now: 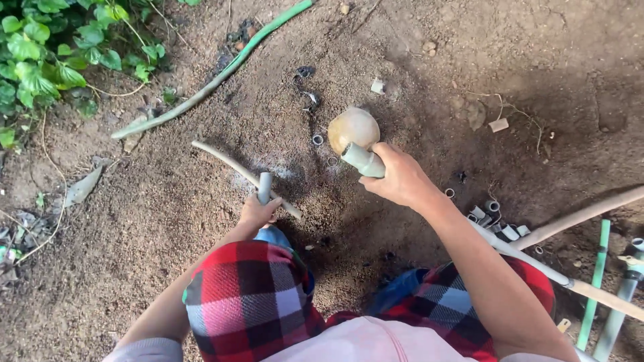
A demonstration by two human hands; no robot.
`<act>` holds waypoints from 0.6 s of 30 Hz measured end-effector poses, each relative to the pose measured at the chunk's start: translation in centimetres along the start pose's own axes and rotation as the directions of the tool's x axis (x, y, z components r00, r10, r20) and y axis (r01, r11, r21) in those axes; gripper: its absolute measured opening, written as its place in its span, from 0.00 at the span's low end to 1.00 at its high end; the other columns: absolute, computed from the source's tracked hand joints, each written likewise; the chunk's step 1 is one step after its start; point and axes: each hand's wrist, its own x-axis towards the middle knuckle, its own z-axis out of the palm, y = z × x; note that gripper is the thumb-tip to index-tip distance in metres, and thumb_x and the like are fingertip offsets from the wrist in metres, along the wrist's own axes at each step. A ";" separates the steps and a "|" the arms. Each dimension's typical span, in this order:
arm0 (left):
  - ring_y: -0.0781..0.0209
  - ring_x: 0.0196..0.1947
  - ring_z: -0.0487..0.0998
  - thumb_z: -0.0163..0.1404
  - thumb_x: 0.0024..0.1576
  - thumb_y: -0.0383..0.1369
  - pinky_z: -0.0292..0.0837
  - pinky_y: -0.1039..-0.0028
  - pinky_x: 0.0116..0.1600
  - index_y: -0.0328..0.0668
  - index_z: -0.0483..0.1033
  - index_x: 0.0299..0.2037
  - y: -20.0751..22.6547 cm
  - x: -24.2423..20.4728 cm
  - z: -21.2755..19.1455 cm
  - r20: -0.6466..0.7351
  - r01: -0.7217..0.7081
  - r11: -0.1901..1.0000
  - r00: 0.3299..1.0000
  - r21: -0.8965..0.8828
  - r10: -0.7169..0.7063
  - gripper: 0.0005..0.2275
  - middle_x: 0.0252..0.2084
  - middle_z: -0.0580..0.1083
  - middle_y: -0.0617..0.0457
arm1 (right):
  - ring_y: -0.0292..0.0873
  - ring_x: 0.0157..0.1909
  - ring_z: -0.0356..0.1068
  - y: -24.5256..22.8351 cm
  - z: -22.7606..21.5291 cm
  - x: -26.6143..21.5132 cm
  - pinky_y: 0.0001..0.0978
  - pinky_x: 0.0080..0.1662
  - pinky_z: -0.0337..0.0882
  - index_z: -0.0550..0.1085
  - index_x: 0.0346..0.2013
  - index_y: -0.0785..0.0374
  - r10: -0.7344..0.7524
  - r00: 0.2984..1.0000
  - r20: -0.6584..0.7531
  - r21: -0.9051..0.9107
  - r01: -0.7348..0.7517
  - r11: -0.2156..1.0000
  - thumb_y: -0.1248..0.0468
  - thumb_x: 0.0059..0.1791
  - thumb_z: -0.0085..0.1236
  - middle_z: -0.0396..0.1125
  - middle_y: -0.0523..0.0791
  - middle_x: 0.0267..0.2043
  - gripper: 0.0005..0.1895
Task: Assembling PVC pipes and fittings on the ground, including cleaning pipe ends with a knife.
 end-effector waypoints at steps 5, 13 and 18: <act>0.42 0.52 0.72 0.53 0.51 0.49 0.66 0.55 0.58 0.47 0.61 0.57 14.4 -11.7 -3.6 0.211 -0.323 0.745 0.946 0.583 0.246 0.27 0.55 0.70 0.42 | 0.59 0.42 0.70 -1.4 -1.5 -0.5 0.50 0.39 0.70 0.65 0.45 0.61 0.067 0.993 0.097 0.020 -0.069 0.997 0.57 0.37 0.55 0.66 0.54 0.38 0.24; 0.40 0.42 0.75 0.57 0.48 0.37 0.69 0.61 0.53 0.39 0.71 0.53 29.2 -15.5 -3.4 0.663 -0.675 0.571 0.695 0.468 0.278 0.22 0.45 0.73 0.35 | 0.57 0.47 0.69 -1.8 -3.3 -1.3 0.46 0.43 0.70 0.66 0.49 0.59 0.102 0.985 0.137 0.079 -0.113 0.990 0.56 0.38 0.55 0.68 0.53 0.42 0.26; 0.40 0.53 0.71 0.64 0.39 0.41 0.62 0.64 0.60 0.39 0.72 0.52 32.1 -18.8 -0.7 0.705 -0.743 0.458 0.645 0.488 0.296 0.30 0.50 0.72 0.37 | 0.57 0.48 0.69 -1.0 -3.2 -1.8 0.47 0.44 0.70 0.66 0.46 0.59 0.024 0.994 0.105 0.114 -0.036 0.993 0.56 0.38 0.56 0.67 0.54 0.43 0.24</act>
